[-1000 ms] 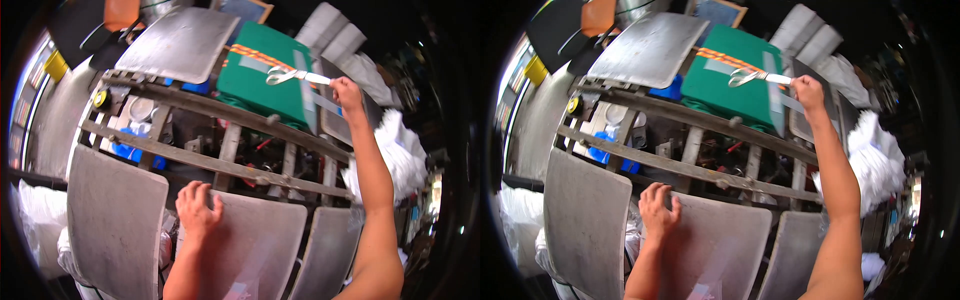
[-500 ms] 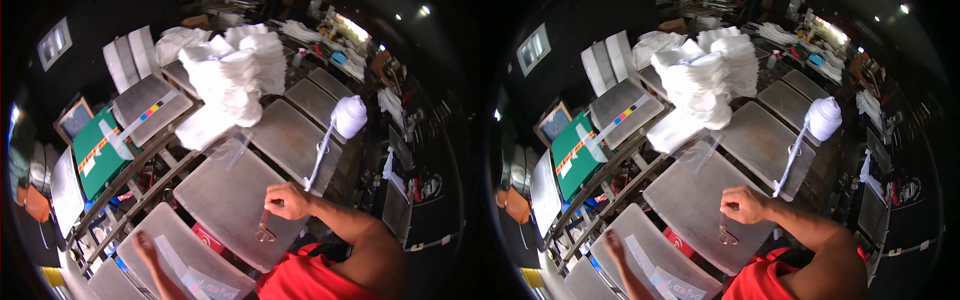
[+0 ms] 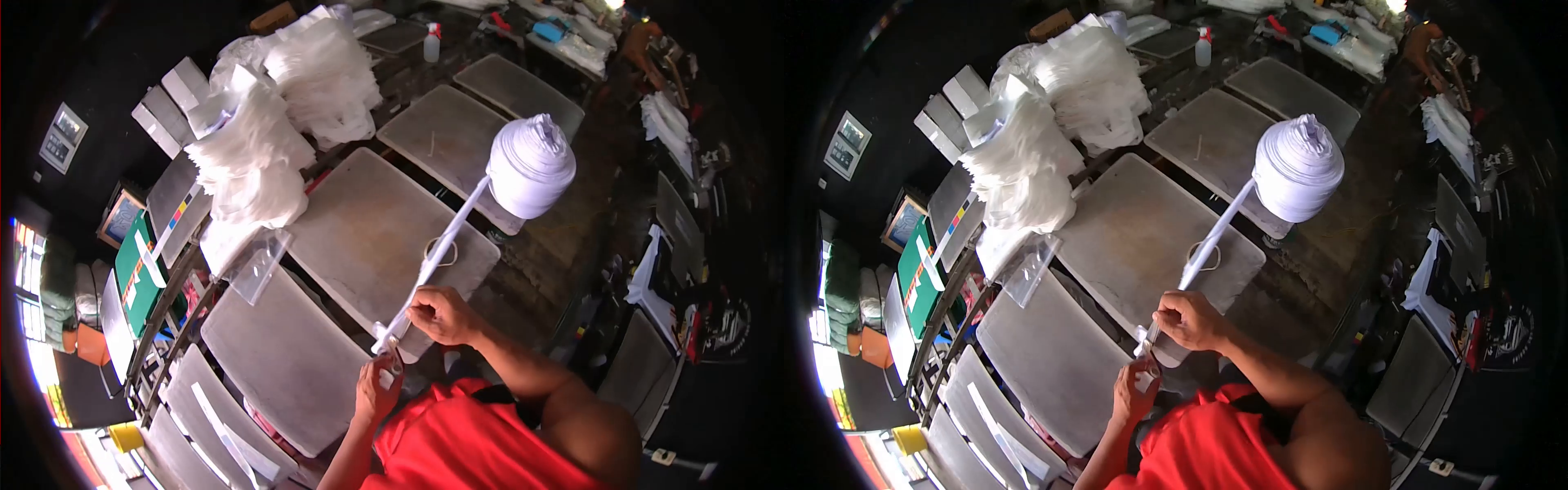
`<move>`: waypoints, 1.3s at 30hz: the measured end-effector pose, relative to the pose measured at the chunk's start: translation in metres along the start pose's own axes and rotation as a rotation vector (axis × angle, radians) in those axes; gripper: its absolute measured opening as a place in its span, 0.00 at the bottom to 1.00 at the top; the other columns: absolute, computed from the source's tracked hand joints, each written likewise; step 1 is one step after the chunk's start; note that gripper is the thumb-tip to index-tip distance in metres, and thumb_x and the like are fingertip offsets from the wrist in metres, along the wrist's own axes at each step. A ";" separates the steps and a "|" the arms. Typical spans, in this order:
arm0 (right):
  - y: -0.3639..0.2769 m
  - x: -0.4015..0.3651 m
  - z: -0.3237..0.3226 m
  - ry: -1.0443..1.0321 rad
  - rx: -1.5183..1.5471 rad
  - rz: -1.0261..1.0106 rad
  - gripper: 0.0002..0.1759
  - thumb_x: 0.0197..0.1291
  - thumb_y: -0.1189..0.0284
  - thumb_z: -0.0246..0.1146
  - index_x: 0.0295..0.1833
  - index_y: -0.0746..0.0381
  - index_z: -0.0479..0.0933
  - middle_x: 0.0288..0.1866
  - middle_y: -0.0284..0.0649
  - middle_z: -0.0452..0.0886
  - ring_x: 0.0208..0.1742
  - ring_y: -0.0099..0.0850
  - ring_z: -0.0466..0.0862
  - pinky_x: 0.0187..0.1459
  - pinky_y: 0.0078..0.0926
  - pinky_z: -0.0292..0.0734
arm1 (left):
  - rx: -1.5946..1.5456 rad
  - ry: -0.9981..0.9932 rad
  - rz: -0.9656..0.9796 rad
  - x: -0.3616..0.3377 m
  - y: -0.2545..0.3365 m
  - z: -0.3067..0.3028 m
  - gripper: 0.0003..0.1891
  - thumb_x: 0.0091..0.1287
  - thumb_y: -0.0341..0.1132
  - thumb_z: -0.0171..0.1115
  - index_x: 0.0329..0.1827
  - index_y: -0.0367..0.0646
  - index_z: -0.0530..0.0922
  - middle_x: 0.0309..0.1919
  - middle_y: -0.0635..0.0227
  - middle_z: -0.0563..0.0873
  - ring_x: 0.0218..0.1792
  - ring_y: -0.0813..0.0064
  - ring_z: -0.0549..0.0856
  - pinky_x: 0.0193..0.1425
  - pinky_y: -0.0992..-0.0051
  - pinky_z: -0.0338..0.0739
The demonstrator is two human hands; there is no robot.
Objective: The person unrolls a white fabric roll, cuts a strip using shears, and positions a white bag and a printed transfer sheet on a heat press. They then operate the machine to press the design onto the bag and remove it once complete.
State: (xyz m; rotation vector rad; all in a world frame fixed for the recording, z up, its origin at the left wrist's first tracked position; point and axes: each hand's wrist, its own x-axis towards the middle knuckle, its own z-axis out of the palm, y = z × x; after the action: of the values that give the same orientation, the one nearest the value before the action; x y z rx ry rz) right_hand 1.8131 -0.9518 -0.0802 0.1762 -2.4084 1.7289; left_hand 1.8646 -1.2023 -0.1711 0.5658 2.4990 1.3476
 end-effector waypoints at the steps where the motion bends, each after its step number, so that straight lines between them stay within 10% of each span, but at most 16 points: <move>1: 0.008 -0.007 -0.018 -0.011 0.022 0.011 0.11 0.63 0.75 0.66 0.30 0.65 0.74 0.22 0.39 0.73 0.22 0.30 0.73 0.27 0.31 0.67 | 0.038 0.027 -0.004 0.009 0.013 0.020 0.21 0.59 0.28 0.72 0.55 0.42 0.76 0.50 0.56 0.86 0.53 0.51 0.85 0.57 0.58 0.79; 13: 0.186 0.032 -0.158 0.170 0.083 0.507 0.28 0.67 0.49 0.66 0.23 0.60 0.76 0.17 0.31 0.74 0.19 0.23 0.73 0.23 0.30 0.68 | -0.114 -0.449 -0.377 0.100 0.123 0.116 0.36 0.62 0.38 0.73 0.72 0.42 0.67 0.39 0.59 0.88 0.39 0.67 0.88 0.43 0.70 0.80; 17: 0.247 0.092 -0.188 0.443 0.677 0.859 0.17 0.70 0.55 0.63 0.36 0.57 0.72 0.18 0.32 0.71 0.13 0.23 0.68 0.15 0.20 0.57 | -0.905 -0.497 -0.593 0.117 0.109 0.140 0.33 0.65 0.43 0.72 0.69 0.38 0.70 0.42 0.69 0.83 0.40 0.77 0.81 0.47 0.73 0.77; 21: 0.261 0.117 -0.203 0.543 1.185 0.874 0.15 0.72 0.61 0.60 0.34 0.55 0.68 0.19 0.31 0.70 0.15 0.22 0.65 0.17 0.19 0.54 | -1.000 -0.520 -0.657 0.168 0.087 0.182 0.40 0.67 0.40 0.71 0.79 0.41 0.61 0.40 0.72 0.80 0.42 0.79 0.80 0.43 0.78 0.74; 30: 0.248 0.081 -0.207 0.546 0.753 0.833 0.08 0.69 0.66 0.66 0.38 0.56 0.76 0.18 0.24 0.65 0.13 0.14 0.58 0.14 0.18 0.48 | -1.035 -0.526 -0.318 0.288 0.098 0.223 0.47 0.62 0.40 0.73 0.83 0.49 0.56 0.56 0.72 0.78 0.51 0.76 0.77 0.58 0.72 0.72; 35: 0.289 0.072 -0.193 0.689 0.181 0.481 0.10 0.63 0.66 0.69 0.34 0.62 0.84 0.24 0.33 0.81 0.23 0.23 0.78 0.30 0.26 0.74 | -0.985 -0.555 -0.248 0.317 0.099 0.238 0.49 0.61 0.35 0.67 0.85 0.49 0.49 0.51 0.70 0.82 0.44 0.80 0.79 0.43 0.75 0.72; 39: 0.296 0.066 -0.187 0.737 0.058 0.588 0.10 0.62 0.67 0.69 0.37 0.64 0.84 0.29 0.38 0.86 0.31 0.26 0.83 0.39 0.28 0.78 | -0.985 -0.538 -0.208 0.325 0.104 0.248 0.51 0.60 0.36 0.68 0.85 0.50 0.47 0.48 0.68 0.84 0.42 0.79 0.81 0.42 0.75 0.73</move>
State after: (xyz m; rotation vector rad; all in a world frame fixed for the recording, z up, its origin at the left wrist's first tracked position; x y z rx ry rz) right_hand 1.7043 -0.6792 -0.2827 -1.0623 -1.9305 1.6355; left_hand 1.6933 -0.8214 -0.2286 0.3432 1.2163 1.7906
